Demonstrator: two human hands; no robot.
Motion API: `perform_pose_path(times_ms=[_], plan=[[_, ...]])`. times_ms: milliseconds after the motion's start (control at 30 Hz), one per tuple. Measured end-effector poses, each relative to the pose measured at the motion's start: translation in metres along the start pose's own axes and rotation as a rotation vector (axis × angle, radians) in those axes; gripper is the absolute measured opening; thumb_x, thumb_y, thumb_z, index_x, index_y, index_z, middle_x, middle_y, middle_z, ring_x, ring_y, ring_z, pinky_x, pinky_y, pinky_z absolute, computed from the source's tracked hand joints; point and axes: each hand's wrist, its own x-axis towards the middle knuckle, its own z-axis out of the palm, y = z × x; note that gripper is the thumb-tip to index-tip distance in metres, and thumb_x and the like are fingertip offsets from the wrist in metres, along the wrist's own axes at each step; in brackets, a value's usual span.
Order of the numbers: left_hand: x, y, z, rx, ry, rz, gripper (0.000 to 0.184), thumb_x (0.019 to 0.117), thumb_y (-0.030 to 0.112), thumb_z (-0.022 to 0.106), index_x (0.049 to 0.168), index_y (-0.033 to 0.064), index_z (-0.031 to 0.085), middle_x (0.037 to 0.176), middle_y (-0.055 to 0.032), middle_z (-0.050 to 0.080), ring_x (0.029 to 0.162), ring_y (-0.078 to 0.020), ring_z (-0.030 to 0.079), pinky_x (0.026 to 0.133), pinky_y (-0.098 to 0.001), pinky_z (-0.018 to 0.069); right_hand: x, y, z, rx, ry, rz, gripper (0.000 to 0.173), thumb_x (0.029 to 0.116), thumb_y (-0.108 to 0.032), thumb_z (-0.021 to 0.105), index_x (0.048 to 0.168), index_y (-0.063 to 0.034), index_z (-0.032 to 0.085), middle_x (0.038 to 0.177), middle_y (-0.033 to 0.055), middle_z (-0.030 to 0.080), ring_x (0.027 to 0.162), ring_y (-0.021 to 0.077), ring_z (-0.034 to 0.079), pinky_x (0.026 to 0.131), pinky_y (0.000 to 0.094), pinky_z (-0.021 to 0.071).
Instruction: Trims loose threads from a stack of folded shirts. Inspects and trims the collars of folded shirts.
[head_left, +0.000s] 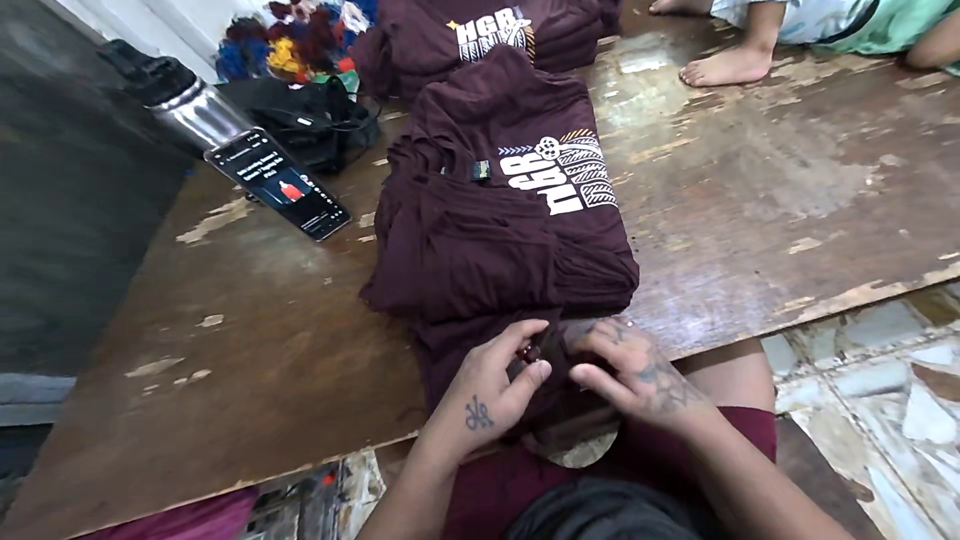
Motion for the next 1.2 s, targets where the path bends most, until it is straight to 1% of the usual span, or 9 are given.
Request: perform_pose_path(times_ms=[100, 233, 500, 667, 767, 933, 1033, 1100, 1200], plan=[[-0.001, -0.002, -0.001, 0.015, -0.034, -0.025, 0.043, 0.0987, 0.015, 0.052, 0.138, -0.0032, 0.057, 0.104, -0.0109, 0.070, 0.084, -0.0133, 0.068, 0.077, -0.0300, 0.0584, 0.005, 0.006, 0.003, 0.057, -0.018, -0.064, 0.022, 0.0966, -0.018, 0.059, 0.090, -0.0018, 0.071, 0.083, 0.0154, 0.071, 0.080, 0.0308, 0.070, 0.084, 0.0502, 0.0498], [-0.010, 0.003, -0.007, 0.161, -0.091, 0.064, 0.041, 0.0972, 0.013, 0.053, 0.134, -0.0033, 0.062, 0.119, -0.0165, 0.070, 0.098, -0.0215, 0.070, 0.088, -0.0364, 0.0566, 0.003, 0.015, -0.006, 0.121, -0.075, -0.111, 0.022, 0.0984, -0.016, 0.059, 0.088, -0.0005, 0.070, 0.081, 0.0157, 0.070, 0.080, 0.0287, 0.069, 0.086, 0.0457, 0.0504], [-0.013, 0.012, -0.005, 0.392, -0.081, 0.202, 0.037, 0.0909, 0.008, 0.060, 0.125, 0.0005, 0.069, 0.105, -0.0154, 0.073, 0.085, -0.0316, 0.073, 0.069, -0.0495, 0.0588, 0.001, 0.020, -0.014, 0.231, -0.084, -0.112, 0.023, 0.0973, -0.015, 0.055, 0.084, 0.0013, 0.065, 0.081, 0.0171, 0.065, 0.083, 0.0239, 0.064, 0.082, 0.0335, 0.0497], [-0.011, 0.012, 0.004, 0.549, 0.026, 0.253, 0.034, 0.0911, 0.004, 0.059, 0.121, 0.0082, 0.075, 0.096, -0.0127, 0.074, 0.072, -0.0301, 0.073, 0.055, -0.0452, 0.0571, -0.010, 0.020, -0.014, 0.459, -0.051, -0.103, 0.036, 0.1068, -0.023, 0.048, 0.083, 0.0016, 0.056, 0.078, 0.0135, 0.059, 0.083, 0.0145, 0.064, 0.116, 0.0367, 0.0364], [-0.019, 0.002, -0.005, 0.367, 0.001, 0.145, 0.040, 0.0935, 0.018, 0.062, 0.131, 0.0062, 0.066, 0.104, -0.0139, 0.070, 0.082, -0.0287, 0.071, 0.066, -0.0467, 0.0580, -0.021, 0.018, -0.016, 0.383, -0.044, -0.118, 0.053, 0.1096, -0.034, 0.045, 0.069, -0.0015, 0.052, 0.061, 0.0111, 0.053, 0.066, 0.0186, 0.061, 0.114, 0.0432, 0.0398], [-0.022, -0.016, -0.015, 0.204, 0.019, 0.150, 0.022, 0.0949, 0.022, 0.063, 0.094, 0.0018, 0.071, 0.078, -0.0080, 0.065, 0.067, -0.0130, 0.059, 0.062, -0.0281, 0.0496, -0.001, -0.011, -0.013, 0.022, -0.033, -0.044, 0.077, 0.0990, -0.068, 0.039, 0.117, 0.0015, 0.067, 0.091, 0.0150, 0.070, 0.081, 0.0268, 0.069, 0.081, 0.0462, 0.0561], [0.000, 0.002, -0.023, 0.150, 0.006, 0.180, 0.024, 0.0998, 0.019, 0.056, 0.095, -0.0013, 0.068, 0.093, -0.0132, 0.066, 0.083, -0.0174, 0.064, 0.076, -0.0316, 0.0524, 0.023, -0.014, 0.008, 0.052, -0.001, -0.042, 0.040, 0.0977, -0.034, 0.060, 0.109, 0.0025, 0.073, 0.097, 0.0223, 0.070, 0.084, 0.0332, 0.071, 0.072, 0.0440, 0.0587], [0.014, 0.001, -0.017, -0.113, 0.087, 0.035, 0.017, 0.0990, 0.012, 0.054, 0.099, -0.0019, 0.063, 0.087, -0.0020, 0.062, 0.079, -0.0033, 0.058, 0.074, -0.0206, 0.0477, 0.030, -0.010, 0.021, 0.291, 0.105, -0.009, 0.022, 0.0834, 0.001, 0.058, 0.096, 0.0077, 0.075, 0.093, 0.0208, 0.070, 0.086, 0.0257, 0.068, 0.079, 0.0353, 0.0560], [0.024, -0.008, -0.004, -0.565, 0.308, -0.185, 0.022, 0.0929, -0.001, 0.055, 0.113, -0.0007, 0.062, 0.090, 0.0065, 0.063, 0.076, 0.0044, 0.058, 0.072, -0.0143, 0.0493, 0.030, 0.002, 0.014, 0.640, 0.053, 0.061, 0.038, 0.0868, 0.004, 0.047, 0.123, 0.0086, 0.056, 0.091, -0.0008, 0.065, 0.083, -0.0024, 0.059, 0.076, 0.0158, 0.0497]])
